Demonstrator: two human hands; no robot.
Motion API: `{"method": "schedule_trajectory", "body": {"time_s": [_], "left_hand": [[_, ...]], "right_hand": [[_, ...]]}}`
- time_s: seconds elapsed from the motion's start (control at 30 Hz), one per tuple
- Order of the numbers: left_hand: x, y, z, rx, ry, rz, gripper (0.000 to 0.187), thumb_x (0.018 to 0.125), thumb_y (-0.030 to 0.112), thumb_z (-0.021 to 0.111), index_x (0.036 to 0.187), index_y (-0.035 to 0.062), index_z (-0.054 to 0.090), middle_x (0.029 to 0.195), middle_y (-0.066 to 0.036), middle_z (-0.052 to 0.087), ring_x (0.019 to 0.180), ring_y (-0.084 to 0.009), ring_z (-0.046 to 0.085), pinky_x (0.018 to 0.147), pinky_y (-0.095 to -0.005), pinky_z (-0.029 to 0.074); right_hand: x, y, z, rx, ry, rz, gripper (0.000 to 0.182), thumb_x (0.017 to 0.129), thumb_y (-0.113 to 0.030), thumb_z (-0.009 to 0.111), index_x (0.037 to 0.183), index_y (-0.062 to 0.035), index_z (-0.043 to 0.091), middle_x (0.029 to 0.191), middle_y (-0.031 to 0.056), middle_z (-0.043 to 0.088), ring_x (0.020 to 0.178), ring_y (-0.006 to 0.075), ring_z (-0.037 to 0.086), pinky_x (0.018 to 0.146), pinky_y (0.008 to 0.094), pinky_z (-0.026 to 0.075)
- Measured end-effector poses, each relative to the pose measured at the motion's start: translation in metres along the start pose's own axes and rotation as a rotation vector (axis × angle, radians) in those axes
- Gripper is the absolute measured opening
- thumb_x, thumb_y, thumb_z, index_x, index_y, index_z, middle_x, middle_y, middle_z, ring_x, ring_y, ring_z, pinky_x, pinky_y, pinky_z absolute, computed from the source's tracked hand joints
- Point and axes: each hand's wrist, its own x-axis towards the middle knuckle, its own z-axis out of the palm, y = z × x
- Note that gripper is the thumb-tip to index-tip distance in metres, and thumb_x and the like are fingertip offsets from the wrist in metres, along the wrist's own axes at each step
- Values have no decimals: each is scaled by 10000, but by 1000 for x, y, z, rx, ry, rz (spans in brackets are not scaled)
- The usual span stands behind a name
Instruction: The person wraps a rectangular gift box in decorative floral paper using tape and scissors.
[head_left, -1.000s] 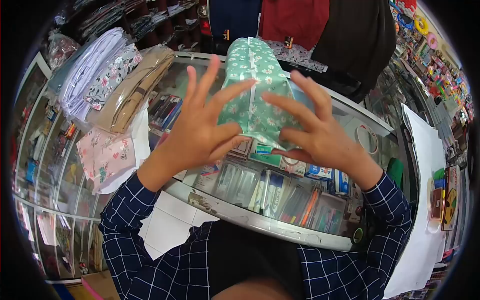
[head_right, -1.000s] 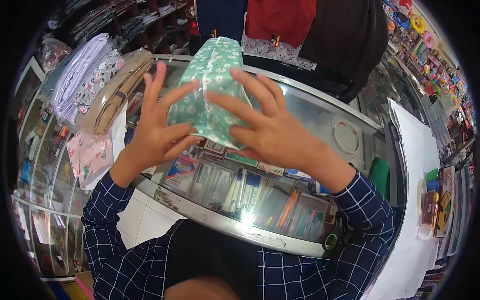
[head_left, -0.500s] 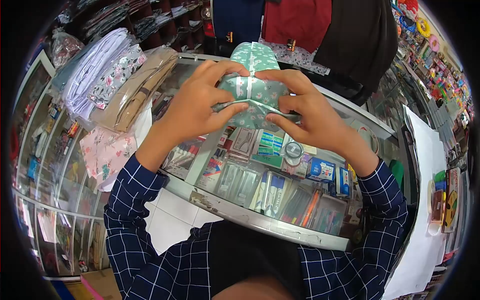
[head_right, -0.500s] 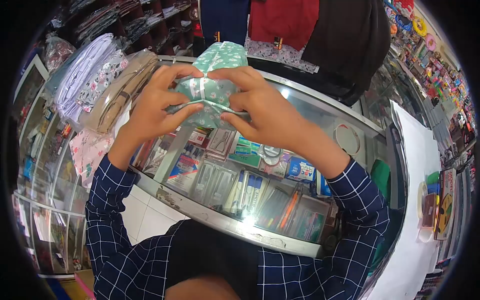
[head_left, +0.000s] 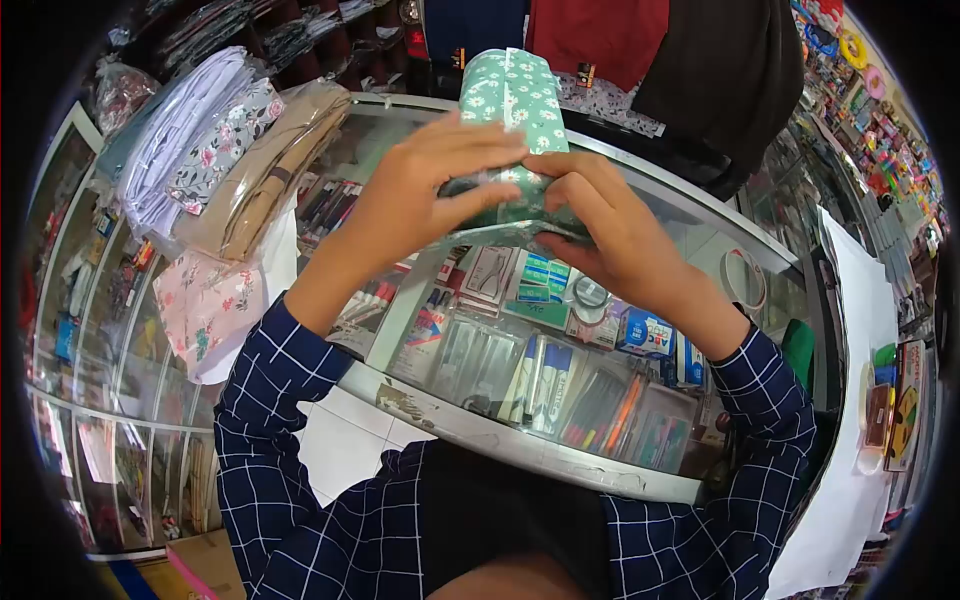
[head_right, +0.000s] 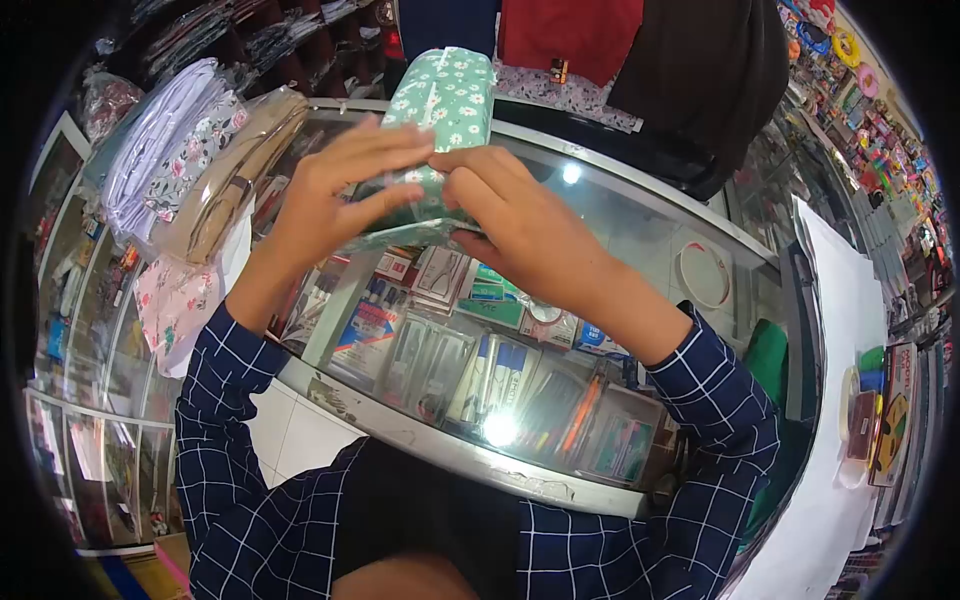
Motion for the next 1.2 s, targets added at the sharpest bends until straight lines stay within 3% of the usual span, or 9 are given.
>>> {"method": "schedule_trajectory", "body": {"time_s": [0.1, 0.4, 0.5, 0.7, 0.9, 1.0, 1.1, 1.13, 1.2], "left_hand": [[1, -2, 1, -61, -35, 1, 414, 772, 131, 747, 1175, 78, 666, 1202, -111, 647, 1126, -266, 616, 1056, -416, 409], [-2, 2, -2, 146, -47, 146, 533, 719, 108, 774, 1231, 95, 626, 1226, -124, 628, 1115, -286, 616, 994, -391, 473], [-1, 10, -5, 174, -91, 114, 587, 702, 127, 791, 1258, 104, 605, 1253, -126, 611, 1147, -291, 595, 989, -389, 472], [-1, 4, -15, 60, -174, 46, 616, 714, 155, 786, 1289, 106, 570, 1271, -125, 596, 1173, -312, 569, 985, -387, 467], [-1, 13, -7, 86, -139, -26, 583, 736, 131, 763, 1288, 125, 575, 1252, -109, 612, 1162, -312, 576, 981, -391, 465], [-3, 10, -3, 37, -89, -38, 568, 725, 123, 761, 1268, 130, 595, 1236, -110, 621, 1150, -308, 583, 976, -391, 468], [-7, 6, -3, 44, -73, -59, 540, 716, 100, 757, 1238, 126, 618, 1234, -105, 624, 1149, -298, 588, 971, -393, 471], [-8, 5, -3, 28, -59, -79, 532, 712, 94, 758, 1227, 126, 627, 1229, -103, 628, 1140, -294, 590, 971, -386, 471], [-11, 5, -5, 0, -32, -118, 517, 703, 80, 761, 1205, 126, 644, 1218, -99, 636, 1122, -287, 594, 970, -373, 471]], "right_hand": [[-1, 0, 1, 23, 10, 5, 377, 697, 3, 724, 968, -36, 466, 1226, 157, 512, 1130, 372, 495, 895, 412, 465], [-2, -2, 1, 20, -16, 20, 376, 701, -10, 736, 972, -43, 477, 1234, 156, 510, 1154, 371, 481, 927, 424, 446], [-3, 1, 1, -3, -28, 11, 309, 718, -46, 766, 888, -41, 509, 1244, 147, 522, 1150, 351, 497, 934, 413, 433], [-1, -4, 3, 38, 39, 27, 185, 736, 18, 679, 803, -8, 508, 1215, 165, 522, 1125, 371, 489, 907, 424, 439], [-2, 5, 13, 1, 84, 14, 198, 736, 1, 689, 806, -12, 505, 1189, 172, 527, 1091, 364, 498, 897, 405, 444], [-3, 9, 14, -65, 126, -32, 291, 718, -44, 737, 910, -19, 520, 1153, 176, 530, 1072, 358, 508, 864, 398, 463], [-7, -3, 12, 13, 164, 172, 455, 704, -75, 773, 1063, -31, 497, 1144, 179, 533, 1091, 357, 506, 839, 405, 479], [-8, -6, 10, -28, 133, 182, 564, 711, -96, 783, 1161, -30, 449, 1101, 183, 539, 1013, 329, 566, 792, 395, 504], [-11, -9, 15, 236, 117, 418, 551, 723, -91, 774, 1159, -28, 442, 1042, 172, 546, 913, 300, 595, 761, 380, 513]]}}
